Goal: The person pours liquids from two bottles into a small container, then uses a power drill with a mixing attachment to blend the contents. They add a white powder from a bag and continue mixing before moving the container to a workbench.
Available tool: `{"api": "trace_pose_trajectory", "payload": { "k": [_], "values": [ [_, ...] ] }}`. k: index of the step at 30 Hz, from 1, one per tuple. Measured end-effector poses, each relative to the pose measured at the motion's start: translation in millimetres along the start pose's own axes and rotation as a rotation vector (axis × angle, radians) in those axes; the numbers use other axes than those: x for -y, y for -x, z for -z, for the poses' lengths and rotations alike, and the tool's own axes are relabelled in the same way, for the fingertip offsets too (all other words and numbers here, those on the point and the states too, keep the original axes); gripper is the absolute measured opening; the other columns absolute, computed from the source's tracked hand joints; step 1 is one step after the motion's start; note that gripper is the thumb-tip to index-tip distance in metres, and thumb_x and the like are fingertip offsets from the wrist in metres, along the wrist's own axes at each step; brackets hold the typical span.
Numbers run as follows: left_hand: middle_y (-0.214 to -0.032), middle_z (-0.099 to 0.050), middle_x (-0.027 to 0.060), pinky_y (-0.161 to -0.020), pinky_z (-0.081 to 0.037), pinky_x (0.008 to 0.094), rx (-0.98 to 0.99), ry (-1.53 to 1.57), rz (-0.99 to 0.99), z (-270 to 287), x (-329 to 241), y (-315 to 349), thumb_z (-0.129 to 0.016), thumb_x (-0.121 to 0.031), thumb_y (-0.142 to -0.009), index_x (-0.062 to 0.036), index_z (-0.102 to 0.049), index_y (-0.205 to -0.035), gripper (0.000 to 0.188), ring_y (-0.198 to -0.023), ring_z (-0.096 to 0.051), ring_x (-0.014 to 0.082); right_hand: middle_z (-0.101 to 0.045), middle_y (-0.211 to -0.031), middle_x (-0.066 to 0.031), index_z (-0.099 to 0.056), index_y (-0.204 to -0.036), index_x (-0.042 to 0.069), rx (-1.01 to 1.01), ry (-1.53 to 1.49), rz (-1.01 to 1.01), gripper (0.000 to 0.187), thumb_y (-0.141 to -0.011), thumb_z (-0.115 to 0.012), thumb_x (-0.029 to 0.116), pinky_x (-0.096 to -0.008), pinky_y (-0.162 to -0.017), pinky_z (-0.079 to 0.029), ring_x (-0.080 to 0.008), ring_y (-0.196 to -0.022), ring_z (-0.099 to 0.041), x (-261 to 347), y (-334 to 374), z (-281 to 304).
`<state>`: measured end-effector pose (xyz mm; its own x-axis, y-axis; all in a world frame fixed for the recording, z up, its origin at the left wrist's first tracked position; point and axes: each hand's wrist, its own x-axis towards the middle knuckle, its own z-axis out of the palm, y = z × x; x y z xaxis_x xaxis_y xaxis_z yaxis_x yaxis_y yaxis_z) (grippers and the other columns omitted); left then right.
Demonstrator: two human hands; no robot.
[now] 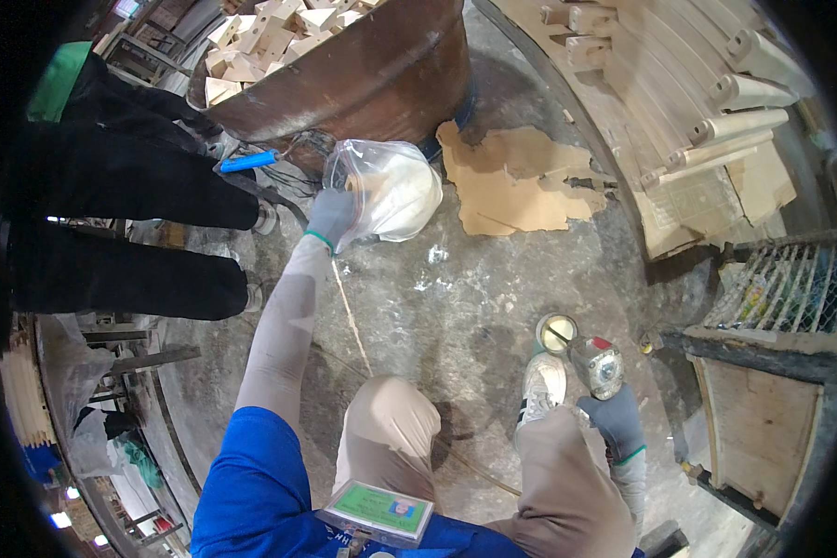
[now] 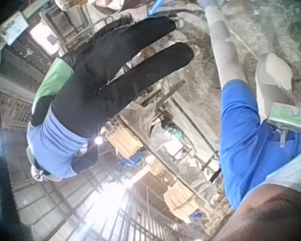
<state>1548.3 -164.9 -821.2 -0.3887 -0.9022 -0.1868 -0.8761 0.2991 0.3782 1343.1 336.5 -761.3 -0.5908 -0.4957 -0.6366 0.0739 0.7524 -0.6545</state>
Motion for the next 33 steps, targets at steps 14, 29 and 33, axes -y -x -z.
{"api": "trace_pose_trajectory", "payload": {
  "k": [14,29,33],
  "values": [
    [-0.087,-0.06,0.0096,-0.066,-0.048,0.0316,0.04,0.684,-0.183,11.9,-25.9,12.5,-0.062,-0.018,-0.079,-0.0034,-0.063,-0.1,0.026,-0.075,-0.059,0.0209,-0.056,-0.059,-0.0021,-0.057,-0.076,0.002,0.018,-0.08,-0.083,0.02,-0.064,-0.068,0.014,-0.028,-0.042,-0.043,-0.0106,-0.048,-0.053,-10.7,0.1,4.0],
    [-0.07,-0.06,0.0061,-0.056,-0.048,0.0285,0.126,0.603,-0.015,70.6,-30.8,24.9,-0.065,-0.016,-0.075,0.0002,-0.062,-0.093,0.024,-0.059,-0.058,0.0159,-0.056,-0.06,-0.0033,-0.058,-0.083,0.002,0.053,-0.096,-0.043,0.023,-0.065,-0.067,0.013,-0.0272,-0.043,-0.044,-0.011,-0.046,-0.052,-12.4,1.1,7.3],
    [-0.066,-0.056,-0.0004,-0.051,-0.042,0.0208,0.143,0.751,0.069,65.8,-27.0,23.2,-0.065,-0.013,-0.076,0.0025,-0.064,-0.089,0.021,-0.058,-0.052,0.0068,-0.056,-0.06,-0.003,-0.058,-0.085,0.001,0.038,-0.06,-0.074,0.025,-0.065,-0.068,0.013,-0.0269,-0.042,-0.044,-0.011,-0.045,-0.052,-12.9,-0.2,6.0]
  ]
}}
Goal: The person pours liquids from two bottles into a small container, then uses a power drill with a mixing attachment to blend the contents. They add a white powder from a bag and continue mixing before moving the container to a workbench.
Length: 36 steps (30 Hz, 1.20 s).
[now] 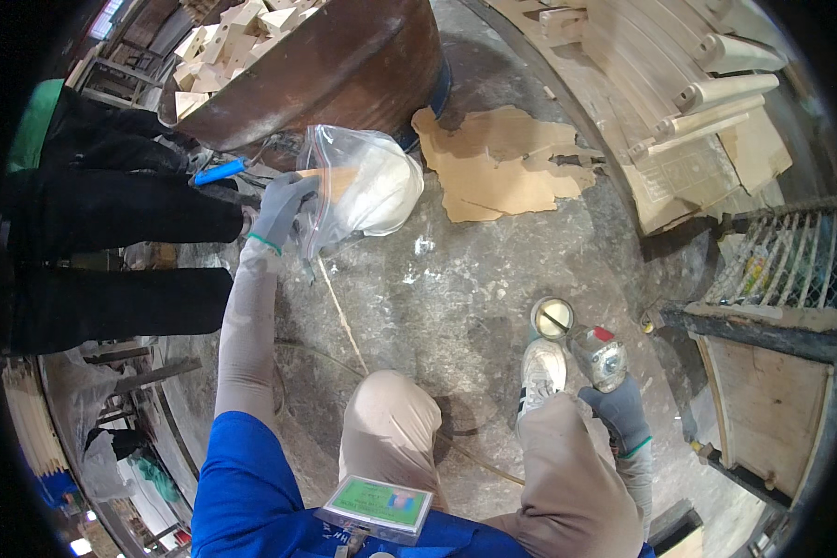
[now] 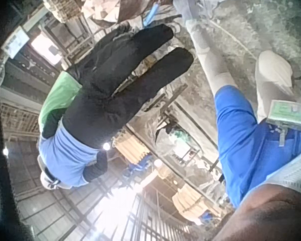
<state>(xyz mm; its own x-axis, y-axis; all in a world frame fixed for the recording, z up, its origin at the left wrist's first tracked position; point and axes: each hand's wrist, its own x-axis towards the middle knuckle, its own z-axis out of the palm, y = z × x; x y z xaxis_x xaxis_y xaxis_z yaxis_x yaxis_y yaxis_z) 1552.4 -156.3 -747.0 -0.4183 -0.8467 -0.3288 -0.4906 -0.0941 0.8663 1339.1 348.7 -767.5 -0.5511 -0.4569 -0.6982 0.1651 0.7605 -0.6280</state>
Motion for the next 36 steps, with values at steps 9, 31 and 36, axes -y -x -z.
{"api": "trace_pose_trajectory", "payload": {
  "k": [9,31,36],
  "values": [
    [-0.072,-0.064,0.0031,-0.052,-0.043,0.0252,0.016,-0.006,0.051,-4.7,41.7,-23.5,-0.063,-0.015,-0.077,-0.0014,-0.068,-0.079,0.014,-0.061,-0.057,0.0109,-0.058,-0.065,-0.0043,-0.059,-0.084,0.0,-0.005,0.001,-0.053,0.025,-0.064,-0.07,0.011,-0.0264,-0.042,-0.044,-0.0111,-0.049,-0.054,0.4,2.2,3.2],
    [-0.08,-0.064,0.0159,-0.071,-0.048,0.0392,-0.338,-0.696,-0.541,-63.8,50.2,-16.9,-0.069,-0.022,-0.068,-0.0011,-0.062,-0.088,0.029,-0.08,-0.062,0.0331,-0.059,-0.062,-0.0042,-0.061,-0.08,0.0,-0.006,-0.017,-0.043,0.02,-0.066,-0.07,0.011,-0.0261,-0.043,-0.045,-0.0108,-0.049,-0.055,2.7,5.2,2.4],
    [-0.086,-0.064,0.0186,-0.069,-0.049,0.0399,-0.256,-0.67,-0.373,-77.6,37.8,-28.6,-0.062,-0.023,-0.075,-0.0028,-0.062,-0.086,0.023,-0.081,-0.062,0.0322,-0.059,-0.062,-0.0043,-0.061,-0.079,0.0,-0.01,-0.033,-0.023,0.019,-0.066,-0.07,0.011,-0.0262,-0.043,-0.045,-0.0109,-0.049,-0.055,-0.9,3.9,3.0]
  ]
}}
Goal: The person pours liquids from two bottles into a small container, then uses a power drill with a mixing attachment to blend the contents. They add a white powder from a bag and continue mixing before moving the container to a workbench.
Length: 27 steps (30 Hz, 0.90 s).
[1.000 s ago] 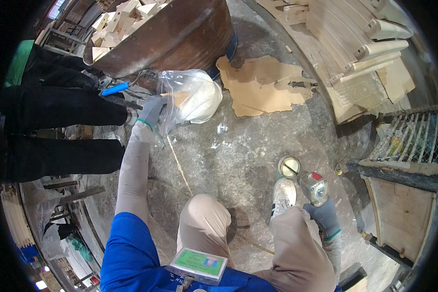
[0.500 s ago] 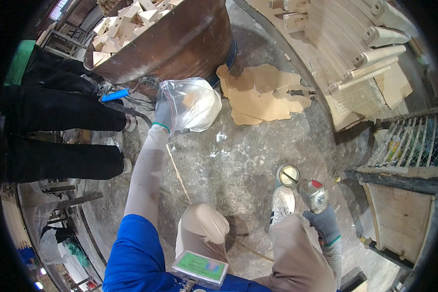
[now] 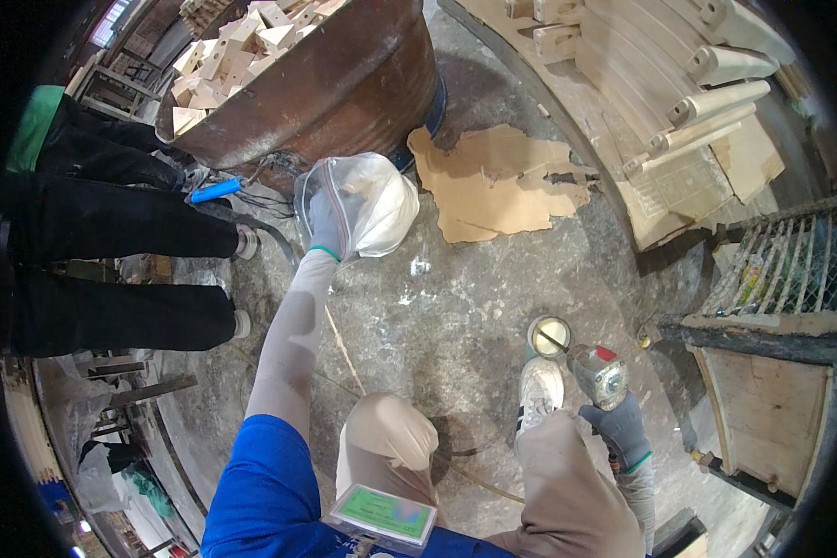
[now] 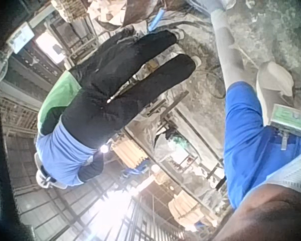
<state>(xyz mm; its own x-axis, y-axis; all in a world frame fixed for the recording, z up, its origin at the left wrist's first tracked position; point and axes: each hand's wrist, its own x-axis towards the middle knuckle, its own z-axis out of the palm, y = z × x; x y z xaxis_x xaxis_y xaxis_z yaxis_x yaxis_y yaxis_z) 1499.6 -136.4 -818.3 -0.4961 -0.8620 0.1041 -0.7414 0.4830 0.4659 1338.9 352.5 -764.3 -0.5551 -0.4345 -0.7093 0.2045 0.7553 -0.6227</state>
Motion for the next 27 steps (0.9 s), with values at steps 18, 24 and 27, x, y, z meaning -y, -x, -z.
{"api": "trace_pose_trajectory", "payload": {
  "k": [18,24,27],
  "values": [
    [-0.088,-0.059,0.007,-0.065,-0.047,0.0263,-0.253,0.374,0.187,4.4,17.8,37.4,-0.074,-0.021,-0.073,0.0003,-0.055,-0.1,0.04,-0.074,-0.055,0.0131,-0.056,-0.066,-0.0027,-0.057,-0.09,0.001,-0.008,-0.066,-0.028,0.029,-0.065,-0.069,0.01,-0.0257,-0.043,-0.043,-0.0104,-0.05,-0.053,-13.1,-1.2,-2.0],
    [-0.085,-0.062,0.0115,-0.071,-0.047,0.0327,-0.234,0.358,0.241,43.9,14.0,66.2,-0.076,-0.023,-0.066,-0.0027,-0.056,-0.101,0.045,-0.078,-0.06,0.0204,-0.056,-0.067,-0.0025,-0.057,-0.091,0.001,-0.03,-0.062,-0.009,0.029,-0.065,-0.068,0.007,-0.0261,-0.043,-0.043,-0.0105,-0.051,-0.053,-10.6,-3.8,-4.0],
    [-0.085,-0.061,0.0078,-0.065,-0.047,0.0257,-0.262,0.353,0.159,53.9,20.5,79.2,-0.074,-0.018,-0.071,0.0013,-0.052,-0.101,0.042,-0.073,-0.057,0.0122,-0.056,-0.067,-0.0024,-0.057,-0.091,0.001,-0.037,-0.083,-0.02,0.029,-0.064,-0.068,0.005,-0.0265,-0.042,-0.042,-0.0105,-0.051,-0.052,-10.0,-4.5,-5.7]
  ]
}}
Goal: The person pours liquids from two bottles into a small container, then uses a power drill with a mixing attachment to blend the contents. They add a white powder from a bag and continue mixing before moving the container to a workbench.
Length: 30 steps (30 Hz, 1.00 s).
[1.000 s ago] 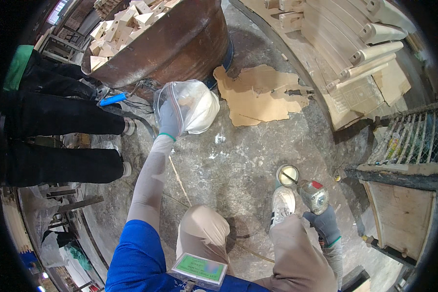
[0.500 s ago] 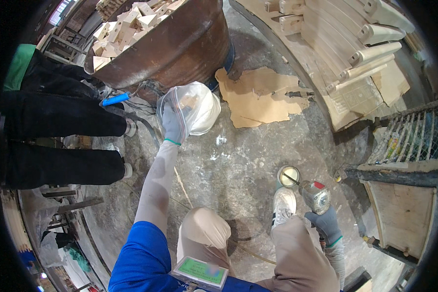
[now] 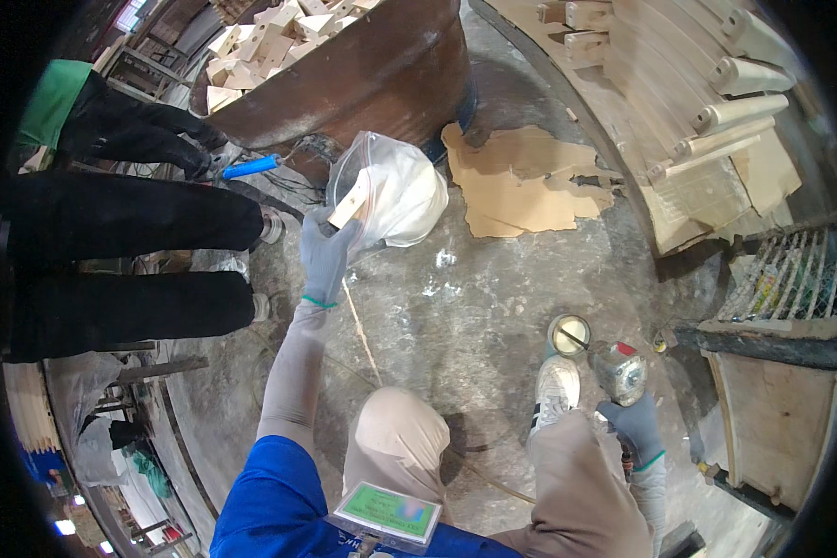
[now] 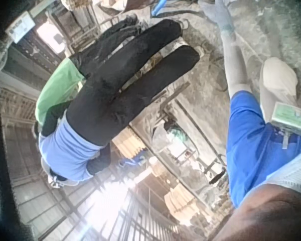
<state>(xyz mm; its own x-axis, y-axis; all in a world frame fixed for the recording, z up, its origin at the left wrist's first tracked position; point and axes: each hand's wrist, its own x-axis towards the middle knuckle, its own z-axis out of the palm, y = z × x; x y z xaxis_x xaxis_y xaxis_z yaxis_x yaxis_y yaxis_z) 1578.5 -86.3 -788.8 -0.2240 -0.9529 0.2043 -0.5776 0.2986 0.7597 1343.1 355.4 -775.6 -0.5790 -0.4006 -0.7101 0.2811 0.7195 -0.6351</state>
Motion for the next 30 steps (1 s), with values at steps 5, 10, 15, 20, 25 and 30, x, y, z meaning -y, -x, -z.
{"api": "trace_pose_trajectory", "payload": {
  "k": [5,10,15,20,25,30],
  "values": [
    [-0.089,-0.061,0.009,-0.066,-0.049,0.0245,-0.009,0.302,0.087,15.9,-3.1,15.6,-0.074,-0.011,-0.071,0.0016,-0.051,-0.103,0.041,-0.075,-0.059,0.012,-0.055,-0.066,-0.0024,-0.057,-0.091,0.001,-0.002,-0.045,0.058,0.03,-0.064,-0.068,0.004,-0.0264,-0.041,-0.041,-0.0106,-0.049,-0.051,1.2,2.1,-0.8],
    [-0.094,-0.061,0.0119,-0.07,-0.05,0.0234,0.056,0.292,0.126,42.9,-20.1,30.0,-0.071,-0.002,-0.072,0.0035,-0.048,-0.104,0.04,-0.082,-0.061,0.0138,-0.056,-0.065,-0.0032,-0.059,-0.089,0.0,-0.021,0.01,0.091,0.027,-0.064,-0.068,0.004,-0.0261,-0.042,-0.041,-0.0108,-0.048,-0.051,3.3,4.3,-1.3],
    [-0.087,-0.062,0.0086,-0.064,-0.048,0.0217,0.047,0.368,-0.024,65.0,-32.1,31.6,-0.071,-0.004,-0.073,0.0039,-0.05,-0.103,0.037,-0.075,-0.059,0.0094,-0.056,-0.061,-0.0033,-0.059,-0.086,-0.002,-0.018,0.058,0.065,0.024,-0.064,-0.068,0.006,-0.0259,-0.041,-0.041,-0.0108,-0.047,-0.051,4.9,5.3,-1.3],
    [-0.098,-0.059,0.0115,-0.076,-0.047,0.0229,0.145,0.326,0.023,88.9,-47.7,33.1,-0.068,-0.001,-0.076,0.0037,-0.045,-0.106,0.038,-0.089,-0.059,0.0136,-0.056,-0.059,-0.0035,-0.06,-0.08,-0.002,-0.021,0.033,0.075,0.019,-0.065,-0.067,0.009,-0.0262,-0.041,-0.041,-0.0108,-0.046,-0.051,10.1,9.2,-2.1],
    [-0.101,-0.058,0.0126,-0.078,-0.048,0.0239,0.179,0.316,0.025,93.5,-70.7,35.8,-0.068,-0.001,-0.075,0.0037,-0.045,-0.106,0.038,-0.091,-0.059,0.0142,-0.056,-0.059,-0.0038,-0.061,-0.08,-0.002,-0.03,0.102,0.074,0.022,-0.064,-0.068,0.012,-0.0264,-0.042,-0.041,-0.0108,-0.047,-0.052,18.9,14.6,-2.7],
    [-0.099,-0.059,0.0118,-0.074,-0.049,0.0234,0.237,0.472,-0.034,72.8,-82.5,47.9,-0.068,0.002,-0.073,0.004,-0.048,-0.105,0.038,-0.086,-0.059,0.0123,-0.056,-0.06,-0.0037,-0.062,-0.086,-0.002,-0.044,0.175,0.02,0.028,-0.064,-0.07,0.014,-0.0262,-0.042,-0.041,-0.0106,-0.047,-0.052,18.3,15.0,1.7]
  ]
}}
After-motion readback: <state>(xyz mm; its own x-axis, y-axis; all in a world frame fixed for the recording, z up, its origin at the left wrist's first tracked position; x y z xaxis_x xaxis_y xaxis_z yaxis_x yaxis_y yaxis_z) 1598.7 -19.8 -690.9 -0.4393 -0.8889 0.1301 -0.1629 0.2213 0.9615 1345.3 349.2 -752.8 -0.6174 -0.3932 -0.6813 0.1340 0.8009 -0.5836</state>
